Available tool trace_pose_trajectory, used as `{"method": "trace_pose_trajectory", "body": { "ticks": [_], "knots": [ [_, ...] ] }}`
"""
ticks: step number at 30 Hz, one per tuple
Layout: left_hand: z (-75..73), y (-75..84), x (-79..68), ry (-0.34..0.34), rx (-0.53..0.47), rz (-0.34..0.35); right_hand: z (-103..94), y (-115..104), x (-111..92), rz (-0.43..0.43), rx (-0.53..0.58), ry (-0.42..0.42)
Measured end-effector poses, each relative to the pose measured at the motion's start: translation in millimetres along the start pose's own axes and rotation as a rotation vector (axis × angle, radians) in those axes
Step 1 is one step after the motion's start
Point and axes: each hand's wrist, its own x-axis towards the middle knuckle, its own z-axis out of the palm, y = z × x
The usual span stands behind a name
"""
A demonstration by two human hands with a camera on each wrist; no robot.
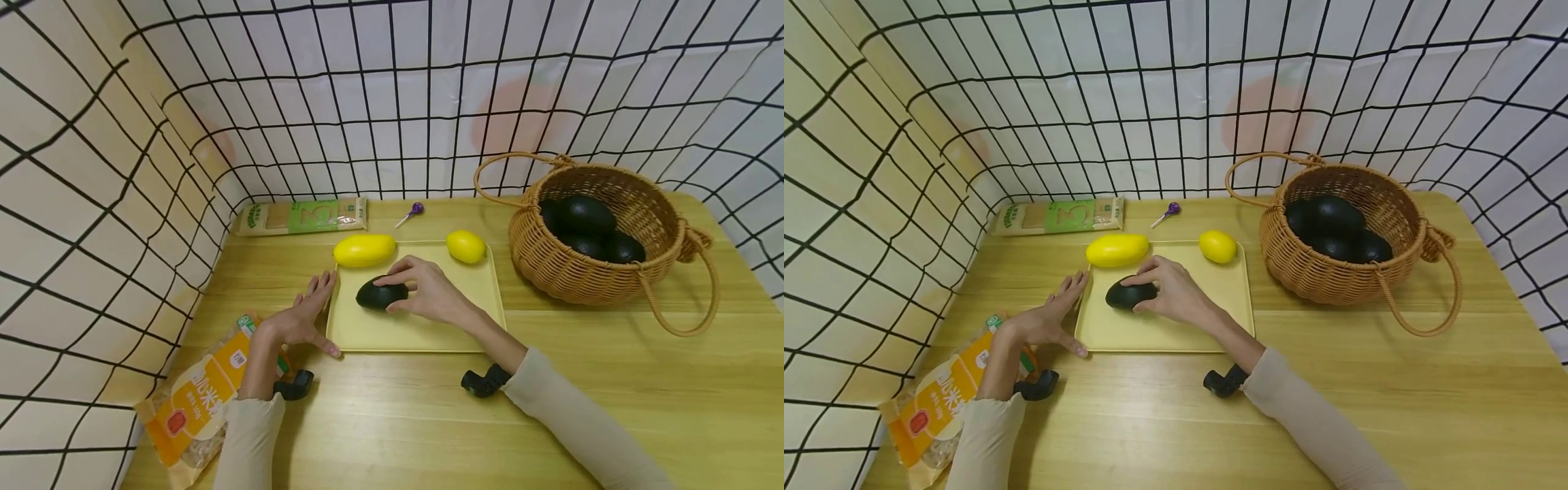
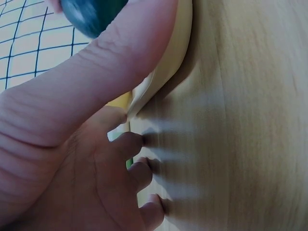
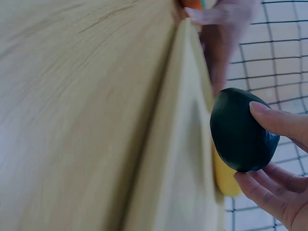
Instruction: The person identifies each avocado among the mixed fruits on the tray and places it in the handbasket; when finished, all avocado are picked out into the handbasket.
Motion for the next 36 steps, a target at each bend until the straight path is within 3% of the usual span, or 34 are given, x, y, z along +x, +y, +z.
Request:
{"method": "trace_pose_trajectory", "body": {
  "ticks": [8, 18, 29, 36],
  "knots": [
    [0.1, -1.1, -2.0, 0.002, -0.002, 0.026, -56.1, -9.4, -41.1, 0.011, 0.061, 0.103],
    [-0.1, -2.2, -2.9, 0.004, -0.001, 0.028, -137.5, -20.9, -94.9, -0.023, -0.079, 0.387],
    [0.8, -3.7, -1.8, 0.003, -0.006, 0.040, -193.8, 4.8, -131.8, 0.128, -0.037, 0.743],
    [0.8, -2.9, -2.1, 0.004, -0.017, 0.045, -214.6, 27.7, -138.1, 0.277, -0.129, 0.933]
  ]
}}
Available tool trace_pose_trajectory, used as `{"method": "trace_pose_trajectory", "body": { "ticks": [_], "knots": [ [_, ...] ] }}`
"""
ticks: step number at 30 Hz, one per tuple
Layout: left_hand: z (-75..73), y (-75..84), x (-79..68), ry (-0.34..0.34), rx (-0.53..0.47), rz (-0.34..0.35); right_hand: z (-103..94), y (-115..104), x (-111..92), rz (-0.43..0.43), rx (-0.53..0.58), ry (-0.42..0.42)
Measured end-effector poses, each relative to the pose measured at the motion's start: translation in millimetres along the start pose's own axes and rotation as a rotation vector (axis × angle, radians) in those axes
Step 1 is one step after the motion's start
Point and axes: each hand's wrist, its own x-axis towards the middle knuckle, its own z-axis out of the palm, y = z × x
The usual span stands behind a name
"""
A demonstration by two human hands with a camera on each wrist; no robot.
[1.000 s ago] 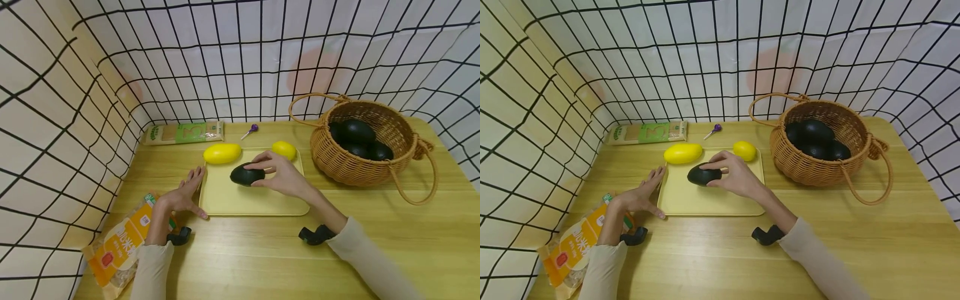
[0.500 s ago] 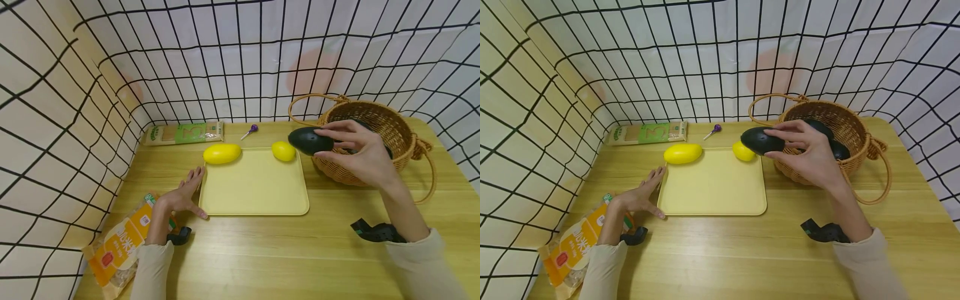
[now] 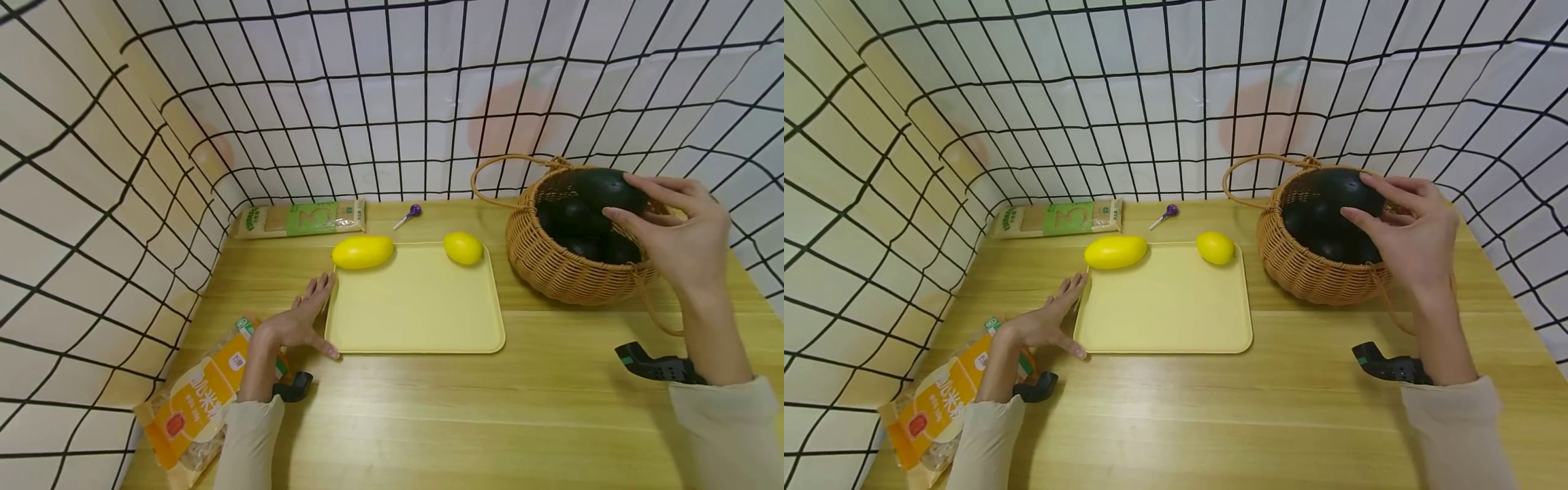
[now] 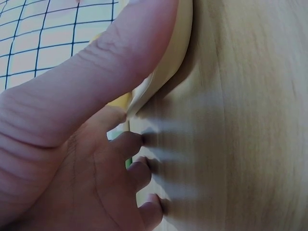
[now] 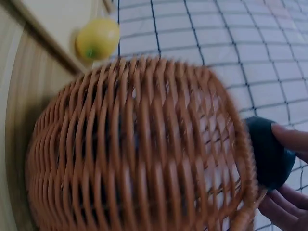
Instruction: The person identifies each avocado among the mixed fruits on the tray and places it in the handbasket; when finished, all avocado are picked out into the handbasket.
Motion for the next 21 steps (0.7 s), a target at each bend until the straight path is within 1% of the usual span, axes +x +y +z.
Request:
{"method": "trace_pose_trajectory", "body": {
  "ticks": [3, 6, 10, 13, 17, 21],
  "knots": [
    [0.3, 0.0, -0.2, -0.003, -0.007, 0.002, -0.8, 10.2, 4.7, 0.069, -0.053, 0.052],
    [0.2, -0.2, 0.0, -0.003, -0.005, 0.003, -0.1, 18.7, 8.5, 0.124, -0.141, 0.091],
    [-0.5, -0.2, 0.9, -0.002, 0.002, -0.004, 3.0, 27.2, 13.9, 0.166, -0.235, 0.123],
    [-1.1, 0.2, 2.2, -0.003, 0.000, -0.001, 3.7, 31.8, 16.8, 0.196, -0.250, 0.128],
    [-0.4, 0.1, 2.5, -0.004, -0.005, 0.003, 3.8, 35.4, 19.1, 0.202, -0.235, 0.118],
    [0.1, -0.1, 1.4, -0.003, 0.001, -0.005, 6.7, 36.6, 19.4, 0.150, -0.222, 0.103]
  ]
}}
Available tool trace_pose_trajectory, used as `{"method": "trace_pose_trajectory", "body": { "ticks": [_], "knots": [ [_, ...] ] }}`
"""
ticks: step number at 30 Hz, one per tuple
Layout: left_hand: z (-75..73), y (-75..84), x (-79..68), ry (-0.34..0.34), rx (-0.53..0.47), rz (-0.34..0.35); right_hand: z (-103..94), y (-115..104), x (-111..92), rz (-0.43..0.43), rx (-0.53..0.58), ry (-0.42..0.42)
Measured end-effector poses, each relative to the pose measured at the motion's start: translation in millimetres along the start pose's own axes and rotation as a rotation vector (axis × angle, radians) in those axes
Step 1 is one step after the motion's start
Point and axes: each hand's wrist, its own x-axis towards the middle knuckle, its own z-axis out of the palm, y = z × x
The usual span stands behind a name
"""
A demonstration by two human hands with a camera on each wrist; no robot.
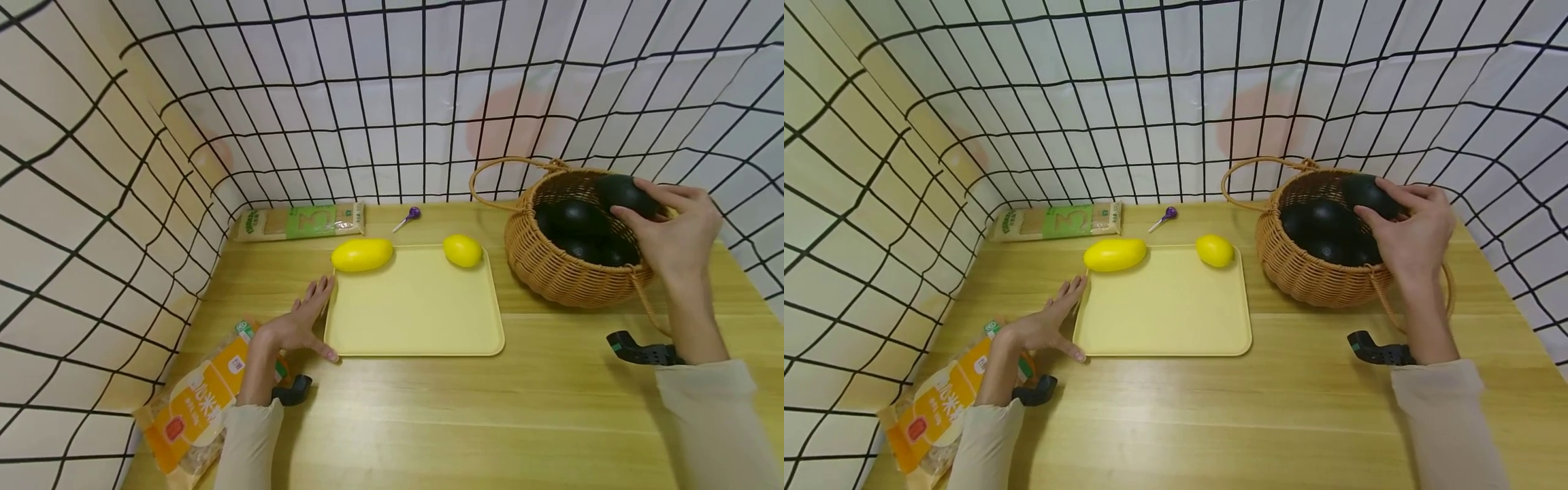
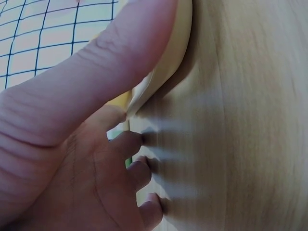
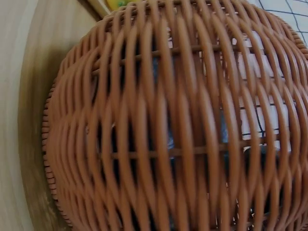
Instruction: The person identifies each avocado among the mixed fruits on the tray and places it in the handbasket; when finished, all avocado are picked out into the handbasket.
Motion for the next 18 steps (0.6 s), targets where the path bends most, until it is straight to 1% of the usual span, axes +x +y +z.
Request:
{"method": "trace_pose_trajectory", "body": {
  "ticks": [3, 5, 8, 13, 18],
  "knots": [
    [0.6, -0.4, -1.5, 0.006, 0.003, -0.002, 4.3, -0.1, -1.3, -0.020, -0.012, 0.009],
    [0.4, 0.0, -1.3, 0.007, 0.001, 0.006, 5.5, -0.3, -2.5, -0.006, -0.022, 0.015],
    [-0.3, 0.8, -0.6, 0.006, 0.000, 0.014, 7.5, 0.7, -4.3, -0.010, -0.010, 0.043],
    [-0.6, 0.4, -0.4, 0.003, -0.004, 0.016, 10.8, 3.8, -7.8, -0.055, 0.003, 0.088],
    [-0.1, -0.3, -1.5, 0.007, 0.003, 0.009, 13.5, 4.4, -10.8, -0.089, -0.027, 0.087]
  ]
}}
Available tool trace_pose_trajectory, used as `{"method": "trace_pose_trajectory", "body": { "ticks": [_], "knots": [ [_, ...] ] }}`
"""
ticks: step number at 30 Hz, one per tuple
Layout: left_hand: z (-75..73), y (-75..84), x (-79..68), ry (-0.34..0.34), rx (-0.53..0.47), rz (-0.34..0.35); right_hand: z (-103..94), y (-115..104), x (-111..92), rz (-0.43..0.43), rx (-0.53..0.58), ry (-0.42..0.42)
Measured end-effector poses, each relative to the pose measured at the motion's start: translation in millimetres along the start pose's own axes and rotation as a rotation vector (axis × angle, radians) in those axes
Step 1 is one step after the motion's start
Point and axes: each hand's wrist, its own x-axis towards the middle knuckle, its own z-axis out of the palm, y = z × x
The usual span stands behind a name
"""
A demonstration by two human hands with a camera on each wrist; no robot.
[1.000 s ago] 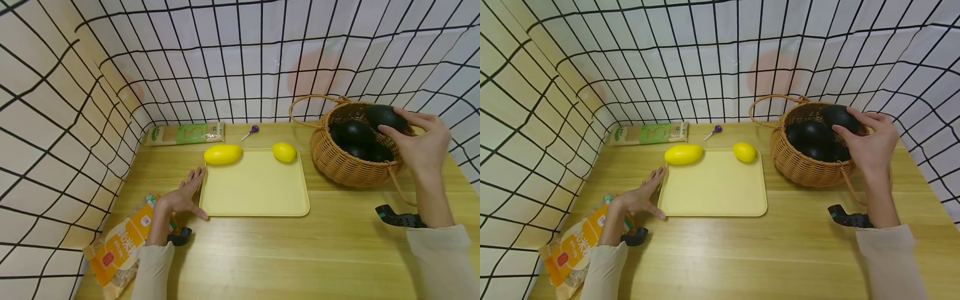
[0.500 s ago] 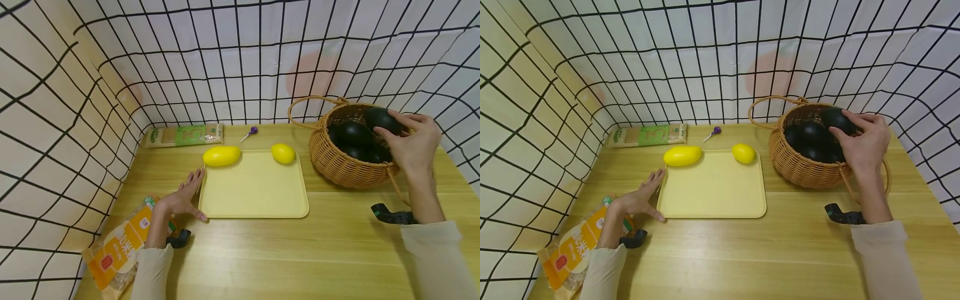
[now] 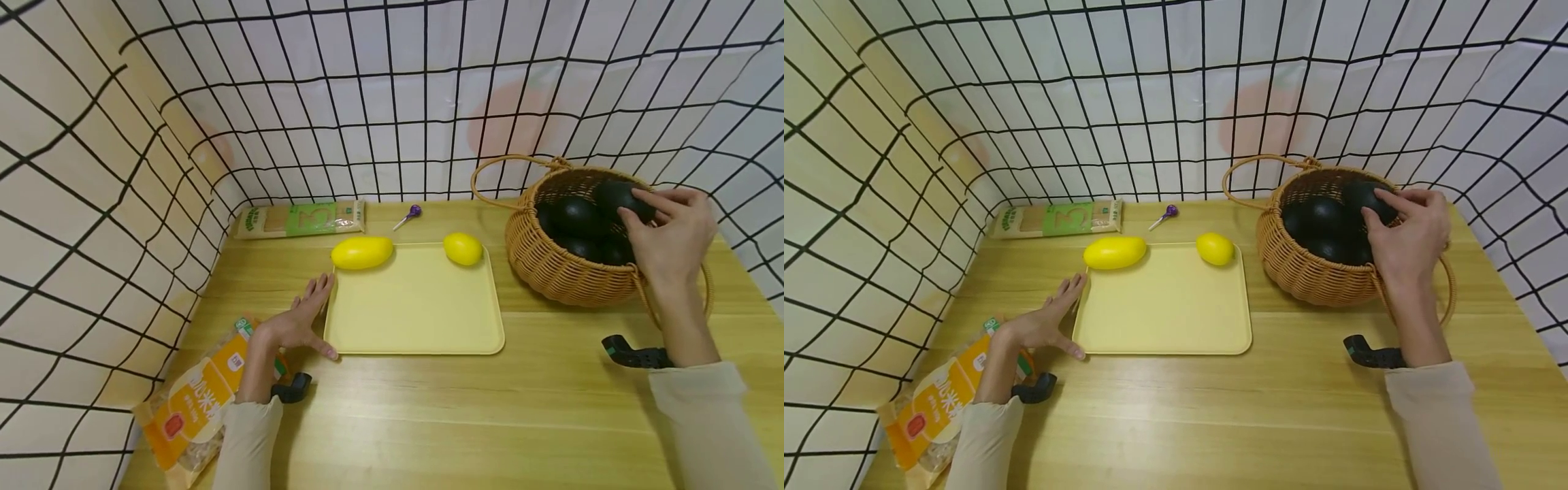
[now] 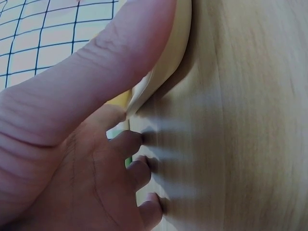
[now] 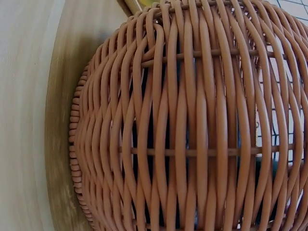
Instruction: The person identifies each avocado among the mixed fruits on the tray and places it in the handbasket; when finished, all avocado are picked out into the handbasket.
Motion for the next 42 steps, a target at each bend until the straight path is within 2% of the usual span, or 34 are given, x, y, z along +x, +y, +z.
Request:
{"method": "trace_pose_trajectory", "body": {
  "ticks": [4, 13, 18, 23, 30, 34, 39, 42],
  "knots": [
    [0.6, 0.4, -0.6, -0.001, 0.002, -0.001, 0.4, 0.4, -1.5, 0.022, -0.040, -0.030],
    [0.4, -0.1, -1.5, 0.007, -0.004, -0.002, 0.5, 1.3, 0.3, 0.067, -0.012, -0.080],
    [0.8, 0.6, 0.9, 0.005, -0.010, -0.006, -0.2, 0.8, 1.5, 0.042, -0.034, -0.103],
    [0.3, 0.6, 1.6, 0.001, -0.012, -0.001, -4.5, -4.0, -6.0, -0.074, -0.007, -0.158],
    [0.9, 0.4, -1.3, 0.002, -0.010, -0.009, -9.7, -32.5, -23.5, -0.252, 0.115, -0.265],
    [0.9, 1.3, -1.5, -0.001, -0.014, -0.002, -4.6, -46.6, -39.6, -0.342, 0.149, -0.301],
    [1.1, 1.8, -2.5, 0.000, -0.009, -0.009, 6.5, -64.8, -58.8, -0.482, 0.132, -0.350],
    [1.6, 2.5, -2.1, -0.003, -0.017, -0.012, 13.3, -74.9, -68.7, -0.535, 0.132, -0.390]
  ]
}}
